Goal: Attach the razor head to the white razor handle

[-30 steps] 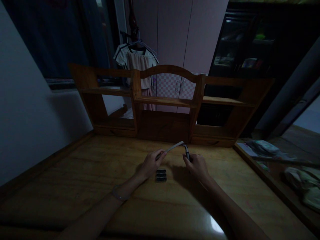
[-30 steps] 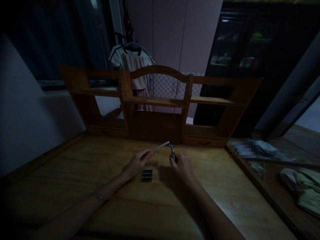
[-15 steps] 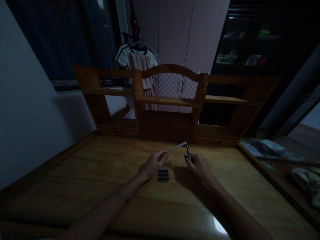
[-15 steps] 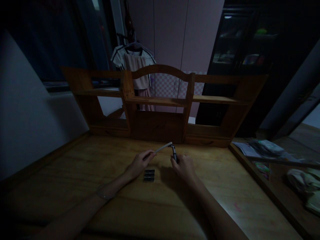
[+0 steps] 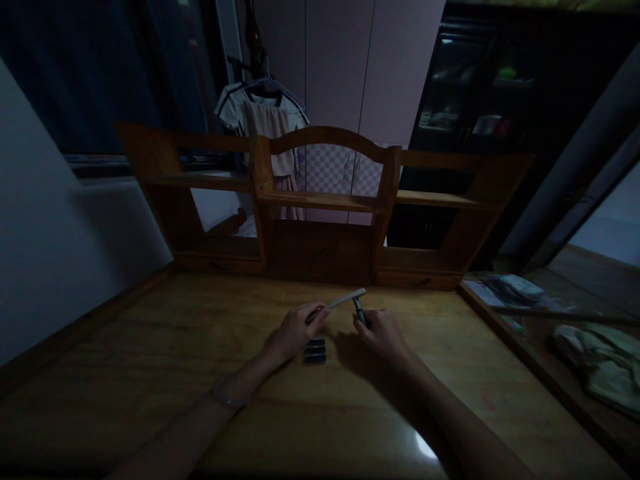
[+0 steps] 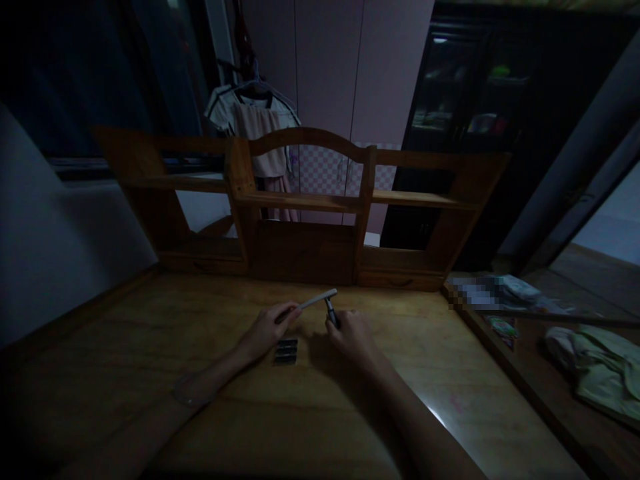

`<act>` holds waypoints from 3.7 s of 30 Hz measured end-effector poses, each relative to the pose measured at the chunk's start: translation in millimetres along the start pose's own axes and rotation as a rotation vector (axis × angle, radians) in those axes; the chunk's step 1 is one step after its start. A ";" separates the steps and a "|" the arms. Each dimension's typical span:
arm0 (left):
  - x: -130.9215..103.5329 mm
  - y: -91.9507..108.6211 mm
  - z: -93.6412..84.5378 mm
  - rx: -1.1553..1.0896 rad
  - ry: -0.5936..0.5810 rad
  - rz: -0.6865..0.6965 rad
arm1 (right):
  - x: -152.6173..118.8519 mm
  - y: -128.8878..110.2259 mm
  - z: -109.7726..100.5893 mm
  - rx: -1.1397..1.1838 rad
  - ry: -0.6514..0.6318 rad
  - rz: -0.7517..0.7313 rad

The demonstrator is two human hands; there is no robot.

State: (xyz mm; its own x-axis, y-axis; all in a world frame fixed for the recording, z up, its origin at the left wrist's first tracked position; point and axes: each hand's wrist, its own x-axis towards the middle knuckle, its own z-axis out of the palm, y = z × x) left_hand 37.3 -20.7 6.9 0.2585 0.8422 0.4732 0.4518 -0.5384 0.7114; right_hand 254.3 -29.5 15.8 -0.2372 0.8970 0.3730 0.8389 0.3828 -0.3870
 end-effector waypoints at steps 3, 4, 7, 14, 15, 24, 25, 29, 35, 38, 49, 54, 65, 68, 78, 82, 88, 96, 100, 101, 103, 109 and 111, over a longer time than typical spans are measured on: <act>0.8 -2.3 0.0 -0.002 0.037 -0.014 | 1.2 0.6 -2.7 0.015 0.008 0.032; 1.1 -2.6 -0.3 -0.003 0.045 -0.015 | 1.6 1.1 -3.4 0.014 0.013 0.044; 1.3 -2.1 -1.6 -0.003 0.056 -0.018 | 2.4 2.9 -4.4 0.007 0.031 0.072; 0.9 0.0 -2.0 -0.023 0.039 -0.023 | 2.9 6.3 -4.3 -0.038 -0.009 0.050; 0.9 0.2 -2.1 -0.023 0.036 -0.023 | 3.0 6.7 -4.0 -0.045 -0.010 0.049; 1.8 2.2 -1.5 -0.043 0.025 -0.026 | 3.9 7.0 -4.3 -0.002 0.019 0.092; 1.9 2.1 -1.4 -0.043 0.025 -0.024 | 4.0 7.0 -4.4 0.012 0.021 0.096; 2.1 2.1 -1.7 -0.041 0.034 -0.022 | 4.4 7.8 -2.8 0.068 0.039 0.111; 1.8 3.0 -2.4 -0.039 0.028 -0.037 | 5.8 12.1 -0.8 0.160 0.055 0.159; 1.4 2.9 -2.2 -0.028 0.020 -0.041 | 6.9 13.6 -3.0 0.191 0.069 0.170; 1.5 -3.1 -2.0 -0.009 0.037 -0.064 | 5.6 9.4 -5.1 0.106 0.027 0.133; 1.1 0.1 -1.0 -0.034 0.003 -0.048 | 4.0 5.4 -3.5 0.067 -0.022 0.078; 0.7 4.4 -1.4 -0.065 -0.022 -0.050 | 4.3 5.6 -3.9 0.094 -0.021 0.123; 1.1 4.6 -0.6 -0.067 -0.017 -0.056 | 4.6 5.7 -3.6 0.112 -0.007 0.138; 1.5 4.1 -1.4 -0.101 -0.048 -0.059 | 4.8 6.1 -4.1 0.174 -0.006 0.138; 1.8 3.6 -0.6 -0.117 -0.057 -0.071 | 5.3 6.4 -3.8 0.191 -0.001 0.140; 1.7 2.6 -0.3 -0.123 -0.050 -0.062 | 6.0 7.3 -2.6 0.196 0.004 0.156; 2.2 1.9 -0.3 -0.074 -0.028 -0.051 | 4.9 9.7 0.6 0.136 0.038 0.201; 2.9 -1.7 0.7 -0.043 0.005 -0.045 | 5.8 9.6 -0.1 0.141 0.062 0.208; 2.9 -2.6 0.6 -0.033 0.011 -0.045 | 6.4 9.6 -1.2 0.143 0.077 0.211; 2.6 -4.0 0.2 -0.016 0.019 -0.043 | 7.6 10.2 -4.1 0.143 0.112 0.224; 0.9 -4.2 -0.6 -0.024 0.031 -0.043 | 7.4 11.3 -5.9 0.066 0.082 0.214; 0.9 -2.6 -0.5 -0.032 0.021 -0.039 | 6.3 10.0 -3.5 0.059 0.033 0.180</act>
State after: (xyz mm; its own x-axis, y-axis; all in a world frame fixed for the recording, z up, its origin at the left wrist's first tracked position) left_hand 35.9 -18.6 5.7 0.2235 0.8617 0.4555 0.4335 -0.5064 0.7454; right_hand 262.9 -20.8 17.2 -0.0684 0.9448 0.3206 0.8357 0.2298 -0.4989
